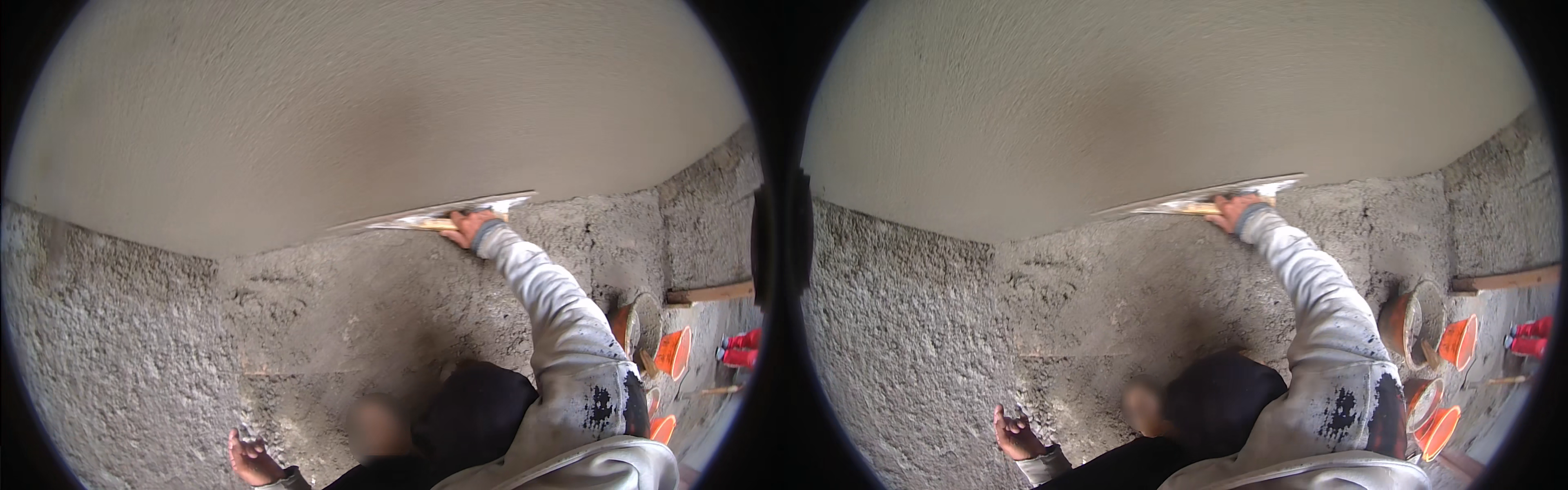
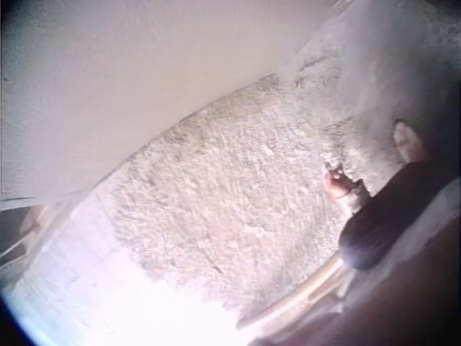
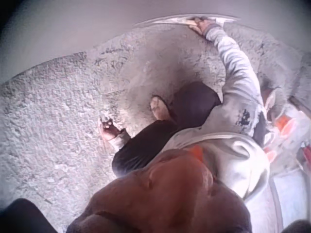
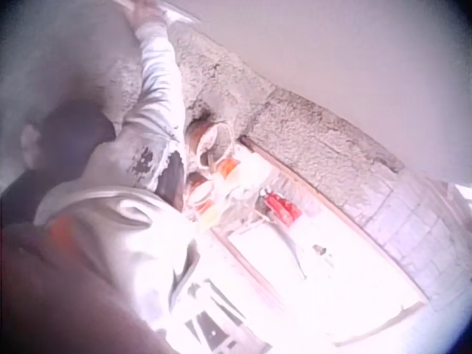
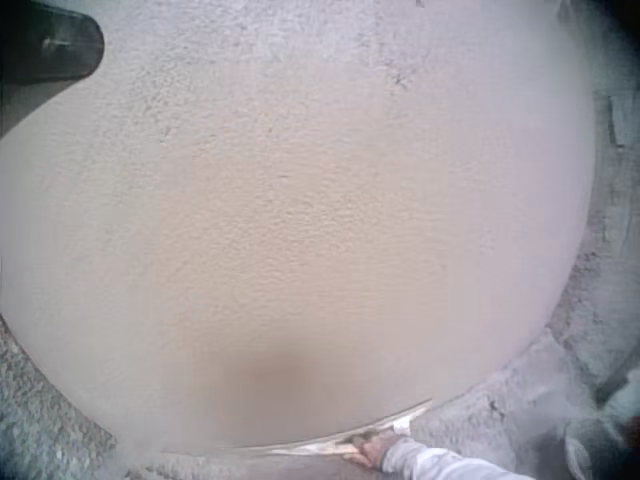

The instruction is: The person applies wet plaster to a wall using a trowel and then smooths the surface with a long straightedge board.

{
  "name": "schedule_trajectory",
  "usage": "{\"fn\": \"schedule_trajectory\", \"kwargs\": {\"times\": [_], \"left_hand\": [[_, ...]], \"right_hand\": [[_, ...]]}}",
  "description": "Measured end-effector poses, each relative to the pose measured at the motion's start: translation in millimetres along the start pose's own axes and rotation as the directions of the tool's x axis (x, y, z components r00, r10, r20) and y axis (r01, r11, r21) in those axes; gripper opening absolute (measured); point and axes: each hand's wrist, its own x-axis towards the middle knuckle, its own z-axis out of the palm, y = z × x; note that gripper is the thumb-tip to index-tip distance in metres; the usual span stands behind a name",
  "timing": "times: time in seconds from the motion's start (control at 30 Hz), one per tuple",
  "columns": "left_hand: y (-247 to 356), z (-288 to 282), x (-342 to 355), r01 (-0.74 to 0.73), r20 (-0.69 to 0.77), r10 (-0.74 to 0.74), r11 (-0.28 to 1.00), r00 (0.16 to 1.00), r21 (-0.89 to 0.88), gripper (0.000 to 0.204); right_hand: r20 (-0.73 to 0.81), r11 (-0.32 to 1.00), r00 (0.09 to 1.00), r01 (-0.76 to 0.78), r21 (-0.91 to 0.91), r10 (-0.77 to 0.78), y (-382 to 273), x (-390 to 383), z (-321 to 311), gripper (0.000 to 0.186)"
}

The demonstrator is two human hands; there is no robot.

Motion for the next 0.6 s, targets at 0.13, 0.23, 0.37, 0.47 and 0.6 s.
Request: {"fn": "schedule_trajectory", "kwargs": {"times": [0.13,0.23,0.37,0.47,0.6], "left_hand": [[0,33,11,0.013,0.021,-0.013,1.0,1.0,0.02,0.035],[-3,49,22,-0.034,0.099,0.03,0.999,0.995,0.034,0.034],[-11,82,21,-0.053,0.185,0.037,0.995,0.982,0.082,0.036],[-1,81,35,-0.249,0.176,0.217,0.951,0.96,0.182,0.035],[38,106,35,-0.276,0.264,0.192,0.903,0.945,0.329,0.032]], "right_hand": [[-0.128,0.999,0.992,-0.001,-0.039,-0.004,67,-40,22,0.058],[-0.23,0.999,0.973,-0.004,-0.037,-0.005,66,-84,32,0.057],[-0.567,0.991,0.813,0.102,-0.081,-0.13,84,-164,65,0.056],[-0.522,0.999,0.852,-0.035,0.03,0.046,72,-213,35,0.054],[-0.487,0.857,0.797,-0.073,0.511,0.358,72,-266,35,0.049]]}}
